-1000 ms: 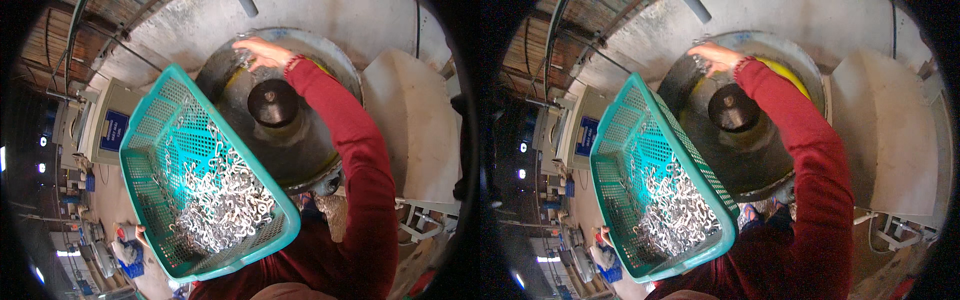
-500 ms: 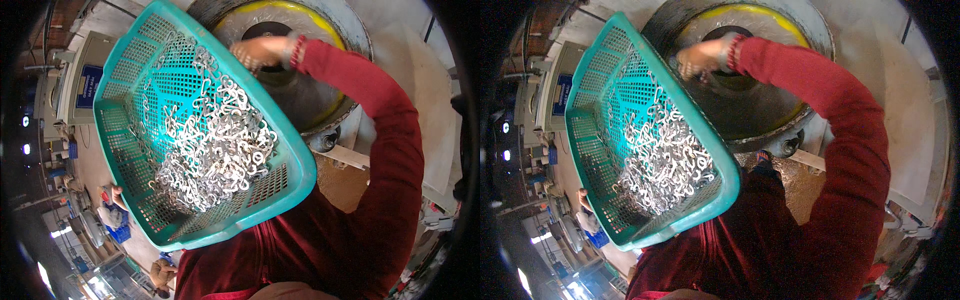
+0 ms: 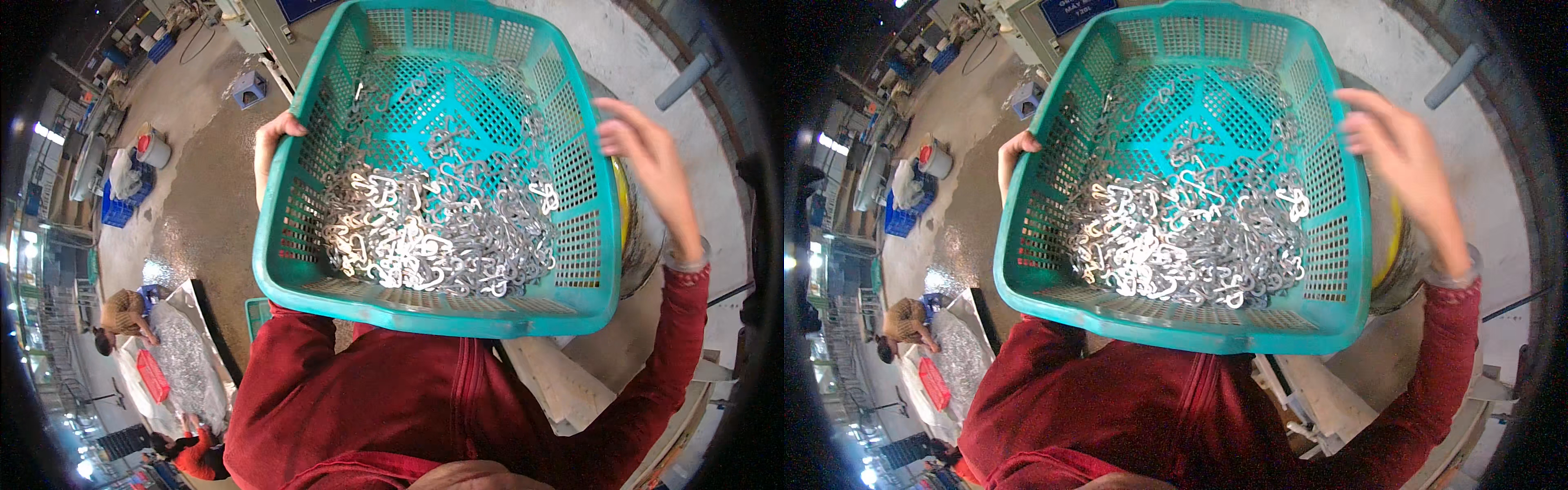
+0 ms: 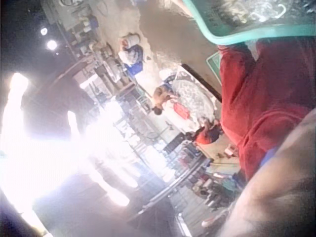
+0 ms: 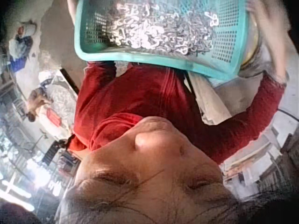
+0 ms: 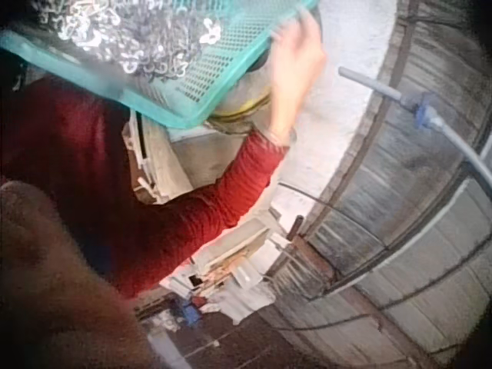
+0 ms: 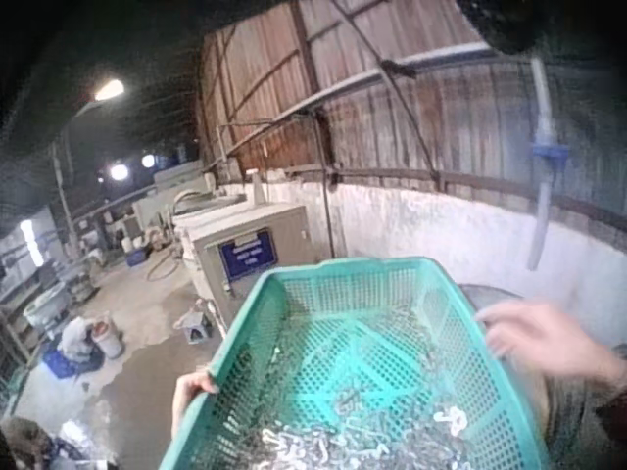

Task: The person operates a grinding machine, then repeatedly scoops small metal hooks from a green basket and feeds them into the machine's rotating drum. The person also retrieves another basket of hooks and continues feeding them into the machine.

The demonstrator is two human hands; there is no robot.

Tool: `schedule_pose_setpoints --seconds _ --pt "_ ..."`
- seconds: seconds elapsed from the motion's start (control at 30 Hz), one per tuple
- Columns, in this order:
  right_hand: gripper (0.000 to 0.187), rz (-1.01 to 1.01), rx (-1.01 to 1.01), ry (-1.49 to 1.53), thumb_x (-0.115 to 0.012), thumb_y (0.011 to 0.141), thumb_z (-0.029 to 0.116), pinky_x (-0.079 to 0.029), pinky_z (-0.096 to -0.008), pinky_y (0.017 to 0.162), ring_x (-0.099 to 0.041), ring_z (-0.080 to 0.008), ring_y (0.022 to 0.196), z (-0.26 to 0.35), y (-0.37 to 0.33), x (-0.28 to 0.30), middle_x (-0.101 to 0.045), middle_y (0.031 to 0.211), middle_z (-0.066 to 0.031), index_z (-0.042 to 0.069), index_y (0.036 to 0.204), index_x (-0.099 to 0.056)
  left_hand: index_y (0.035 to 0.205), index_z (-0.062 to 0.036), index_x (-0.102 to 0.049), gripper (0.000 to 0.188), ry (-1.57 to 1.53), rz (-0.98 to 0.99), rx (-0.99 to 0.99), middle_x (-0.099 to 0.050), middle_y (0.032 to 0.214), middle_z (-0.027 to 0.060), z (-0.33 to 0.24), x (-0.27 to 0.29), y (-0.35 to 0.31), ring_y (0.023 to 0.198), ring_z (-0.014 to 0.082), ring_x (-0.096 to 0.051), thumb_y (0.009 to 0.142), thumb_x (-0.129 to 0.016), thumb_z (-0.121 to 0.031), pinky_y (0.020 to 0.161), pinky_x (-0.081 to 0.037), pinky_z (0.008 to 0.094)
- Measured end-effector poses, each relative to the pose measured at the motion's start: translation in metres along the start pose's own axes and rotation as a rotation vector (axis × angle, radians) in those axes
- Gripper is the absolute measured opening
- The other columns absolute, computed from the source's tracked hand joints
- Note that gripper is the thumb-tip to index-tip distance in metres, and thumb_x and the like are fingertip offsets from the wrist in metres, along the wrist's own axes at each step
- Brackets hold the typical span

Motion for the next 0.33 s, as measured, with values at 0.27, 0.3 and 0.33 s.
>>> schedule_pose_setpoints --seconds 0.27,0.3,0.33 --pt "0.082 0.611 -0.160 -0.362 -0.018 0.090 0.073 -0.004 -0.0633 0.112 0.005 -0.0513 0.141 0.080 0.117 -0.226 -0.006 0.154 -0.0309 0.020 0.152 -0.018 0.106 -0.0024 -0.048 0.025 0.164 -0.032 -0.142 -0.053 0.123 0.0224 0.015 0.029 0.001 0.108 0.0292 -0.058 0.084 -0.060 -0.006 0.089 -0.052 0.0417" --pt "0.088 0.618 -0.296 -0.416 -0.017 0.087 0.077 -0.001 -0.0702 0.108 0.009 -0.0531 0.140 0.083 0.110 -0.239 0.001 0.153 -0.0323 0.018 0.153 -0.014 0.106 -0.0083 -0.052 0.022 0.118 0.025 -0.063 -0.044 0.139 0.0134 0.015 0.037 -0.001 0.117 0.0220 -0.049 0.085 -0.057 -0.003 0.102 -0.039 0.0360" --pt "0.092 0.671 -0.167 -0.443 -0.015 0.085 0.080 -0.003 -0.0718 0.107 0.010 -0.0505 0.141 0.095 0.103 -0.261 0.007 0.154 -0.0292 0.018 0.153 -0.010 0.110 -0.0103 -0.053 0.030 0.184 0.084 -0.145 -0.042 0.143 0.0117 0.018 0.041 0.003 0.117 0.0218 -0.049 0.082 -0.061 -0.001 0.105 -0.035 0.0354"
Point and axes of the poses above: each hand's wrist, its own y-axis towards the middle knuckle, its own x-axis out of the back of the hand, z = x × y, the point moved 2 cm from there along y, towards the middle knuckle
